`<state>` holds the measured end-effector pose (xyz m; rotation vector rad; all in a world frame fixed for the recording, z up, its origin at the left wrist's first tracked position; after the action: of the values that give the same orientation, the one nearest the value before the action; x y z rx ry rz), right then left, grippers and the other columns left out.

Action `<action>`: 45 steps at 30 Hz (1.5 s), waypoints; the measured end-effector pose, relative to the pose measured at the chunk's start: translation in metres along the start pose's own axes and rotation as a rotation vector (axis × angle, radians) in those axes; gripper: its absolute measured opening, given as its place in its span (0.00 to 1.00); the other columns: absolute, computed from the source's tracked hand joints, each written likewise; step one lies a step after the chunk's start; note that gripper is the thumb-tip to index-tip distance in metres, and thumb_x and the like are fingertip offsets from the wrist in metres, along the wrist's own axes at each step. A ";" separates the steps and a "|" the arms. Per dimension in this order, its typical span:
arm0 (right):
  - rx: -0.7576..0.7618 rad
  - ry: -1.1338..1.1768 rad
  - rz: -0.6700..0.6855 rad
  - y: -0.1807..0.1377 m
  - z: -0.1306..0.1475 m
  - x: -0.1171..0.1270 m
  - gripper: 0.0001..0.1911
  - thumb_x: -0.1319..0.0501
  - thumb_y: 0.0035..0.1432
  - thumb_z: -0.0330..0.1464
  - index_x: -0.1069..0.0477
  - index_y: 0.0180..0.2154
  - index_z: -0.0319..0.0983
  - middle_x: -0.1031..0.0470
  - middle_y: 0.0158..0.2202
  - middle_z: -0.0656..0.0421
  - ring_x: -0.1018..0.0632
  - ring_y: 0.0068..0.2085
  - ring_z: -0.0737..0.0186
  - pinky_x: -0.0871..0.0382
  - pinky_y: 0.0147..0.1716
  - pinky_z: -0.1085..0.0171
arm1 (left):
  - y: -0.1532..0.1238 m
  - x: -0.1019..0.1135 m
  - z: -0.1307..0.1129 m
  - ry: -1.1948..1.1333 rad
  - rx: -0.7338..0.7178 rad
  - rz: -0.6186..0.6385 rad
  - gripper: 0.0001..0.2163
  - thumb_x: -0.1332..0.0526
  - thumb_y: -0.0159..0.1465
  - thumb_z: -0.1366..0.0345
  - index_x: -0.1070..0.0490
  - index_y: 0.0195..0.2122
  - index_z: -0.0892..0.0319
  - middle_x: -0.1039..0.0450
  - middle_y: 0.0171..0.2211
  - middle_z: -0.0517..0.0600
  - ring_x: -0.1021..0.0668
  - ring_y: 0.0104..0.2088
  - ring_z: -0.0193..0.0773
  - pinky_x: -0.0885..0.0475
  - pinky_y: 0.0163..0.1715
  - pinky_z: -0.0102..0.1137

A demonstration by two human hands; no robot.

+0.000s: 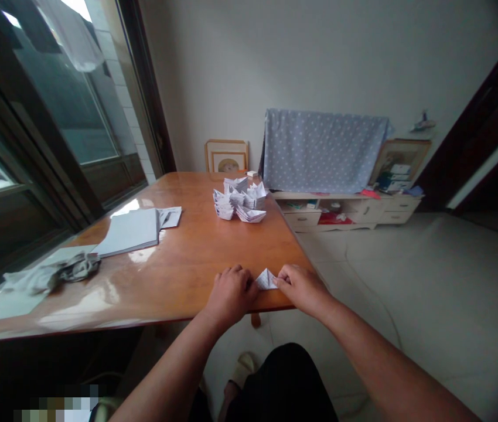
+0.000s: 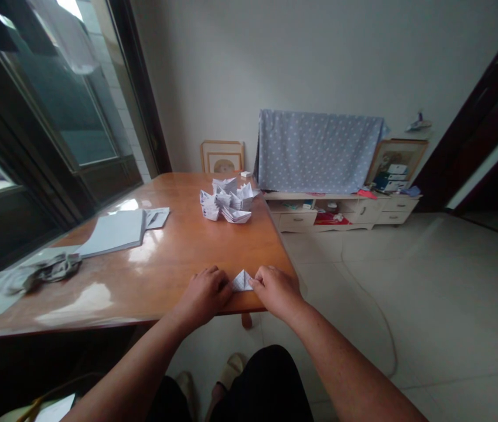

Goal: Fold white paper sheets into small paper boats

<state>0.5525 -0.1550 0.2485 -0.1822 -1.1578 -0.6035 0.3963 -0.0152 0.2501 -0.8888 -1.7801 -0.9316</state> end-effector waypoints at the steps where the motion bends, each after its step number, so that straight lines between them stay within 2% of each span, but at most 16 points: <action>1: 0.002 -0.003 -0.003 0.000 0.000 0.000 0.11 0.38 0.64 0.39 0.28 0.31 0.41 0.23 0.33 0.59 0.25 0.35 0.62 0.43 0.32 0.65 | 0.000 -0.001 -0.001 0.007 0.000 -0.003 0.07 0.42 0.66 0.61 0.28 0.33 0.56 0.26 0.37 0.51 0.25 0.39 0.43 0.38 0.35 0.35; 7: 0.012 -0.010 -0.030 -0.003 -0.001 -0.002 0.10 0.38 0.64 0.39 0.29 0.31 0.41 0.24 0.32 0.59 0.25 0.35 0.62 0.41 0.33 0.65 | 0.001 0.000 -0.005 0.024 0.016 -0.012 0.05 0.40 0.64 0.63 0.29 0.33 0.57 0.26 0.37 0.52 0.25 0.38 0.43 0.37 0.36 0.35; 13: 0.025 -0.017 -0.045 -0.002 -0.002 -0.003 0.09 0.38 0.63 0.37 0.30 0.31 0.41 0.24 0.32 0.59 0.25 0.35 0.61 0.42 0.33 0.64 | 0.002 0.000 -0.006 0.037 0.026 -0.006 0.07 0.40 0.65 0.61 0.29 0.33 0.57 0.27 0.36 0.53 0.25 0.39 0.45 0.36 0.38 0.36; 24: -0.028 -0.033 -0.036 0.001 0.001 -0.005 0.10 0.38 0.63 0.37 0.31 0.30 0.42 0.23 0.31 0.59 0.24 0.35 0.60 0.43 0.32 0.63 | 0.002 -0.004 -0.006 0.064 0.033 0.000 0.04 0.41 0.64 0.63 0.32 0.33 0.56 0.27 0.36 0.52 0.25 0.39 0.46 0.38 0.38 0.37; 28: -0.030 -0.042 -0.043 0.002 0.000 -0.006 0.10 0.37 0.62 0.37 0.31 0.29 0.42 0.23 0.31 0.59 0.24 0.34 0.60 0.43 0.31 0.63 | 0.000 -0.001 -0.008 0.012 0.055 -0.003 0.03 0.39 0.63 0.64 0.31 0.37 0.55 0.26 0.37 0.50 0.25 0.40 0.46 0.38 0.38 0.37; 34: -0.014 -0.036 -0.063 0.002 -0.001 -0.009 0.10 0.38 0.62 0.36 0.33 0.28 0.43 0.23 0.30 0.60 0.24 0.34 0.59 0.44 0.31 0.62 | -0.007 0.001 -0.011 -0.027 -0.067 -0.012 0.14 0.41 0.67 0.68 0.27 0.51 0.46 0.28 0.42 0.50 0.26 0.43 0.45 0.38 0.42 0.38; 39: -0.004 -0.026 -0.078 0.002 -0.004 -0.012 0.10 0.38 0.61 0.35 0.34 0.28 0.43 0.24 0.30 0.60 0.25 0.34 0.59 0.43 0.32 0.61 | -0.010 0.002 -0.011 -0.027 -0.114 0.042 0.15 0.41 0.68 0.65 0.26 0.55 0.42 0.29 0.42 0.51 0.28 0.43 0.46 0.37 0.42 0.39; 45: 0.008 -0.019 -0.085 0.000 -0.006 -0.015 0.10 0.39 0.63 0.35 0.35 0.29 0.43 0.25 0.31 0.60 0.24 0.35 0.58 0.41 0.33 0.60 | -0.008 0.001 -0.008 -0.014 -0.139 0.100 0.18 0.41 0.69 0.67 0.28 0.57 0.42 0.29 0.46 0.51 0.29 0.45 0.46 0.36 0.44 0.40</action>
<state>0.5531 -0.1524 0.2323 -0.1329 -1.1907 -0.6738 0.3923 -0.0260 0.2516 -1.0647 -1.6817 -0.9949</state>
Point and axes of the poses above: each hand's wrist, its own y-axis towards the middle knuckle, its own x-axis out of the back of the hand, z = x × y, the point moved 1 cm from there along y, towards the middle knuckle
